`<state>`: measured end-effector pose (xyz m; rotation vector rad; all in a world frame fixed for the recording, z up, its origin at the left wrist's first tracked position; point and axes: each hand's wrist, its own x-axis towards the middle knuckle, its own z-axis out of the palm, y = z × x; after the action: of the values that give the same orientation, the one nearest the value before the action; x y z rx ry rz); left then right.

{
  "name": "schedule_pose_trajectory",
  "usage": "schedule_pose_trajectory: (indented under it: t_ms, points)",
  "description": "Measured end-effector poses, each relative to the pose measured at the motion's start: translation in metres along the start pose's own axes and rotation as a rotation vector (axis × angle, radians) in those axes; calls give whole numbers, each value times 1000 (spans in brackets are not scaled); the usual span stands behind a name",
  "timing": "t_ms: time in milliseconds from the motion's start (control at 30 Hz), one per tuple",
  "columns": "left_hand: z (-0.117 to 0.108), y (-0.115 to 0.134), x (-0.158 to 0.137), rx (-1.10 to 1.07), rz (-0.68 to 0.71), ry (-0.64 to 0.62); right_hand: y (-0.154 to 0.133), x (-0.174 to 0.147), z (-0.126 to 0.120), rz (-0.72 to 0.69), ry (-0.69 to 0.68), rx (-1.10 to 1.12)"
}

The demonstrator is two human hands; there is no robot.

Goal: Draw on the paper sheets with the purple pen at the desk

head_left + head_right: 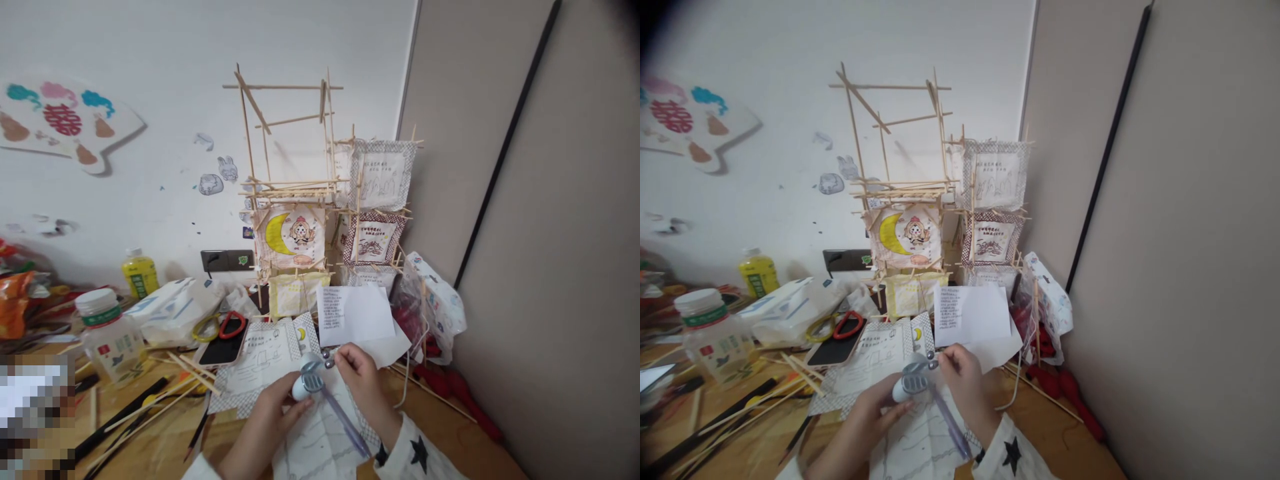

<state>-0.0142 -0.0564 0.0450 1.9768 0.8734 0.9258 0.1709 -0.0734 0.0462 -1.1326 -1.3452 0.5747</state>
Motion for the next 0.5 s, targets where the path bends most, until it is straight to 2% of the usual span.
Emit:
schedule_pose_trajectory:
  t_ms: [133,233,367,500]
  points:
    - [-1,-5,-2,117,66,131,0,-3,7,50,-55,-13]
    - [0,-14,-2,209,133,187,1,-7,14,149,-89,66]
    - [1,-23,-3,301,228,178,5,-7,19,293,-77,168]
    - [0,-26,-5,420,328,173,10,-5,18,310,-36,141]
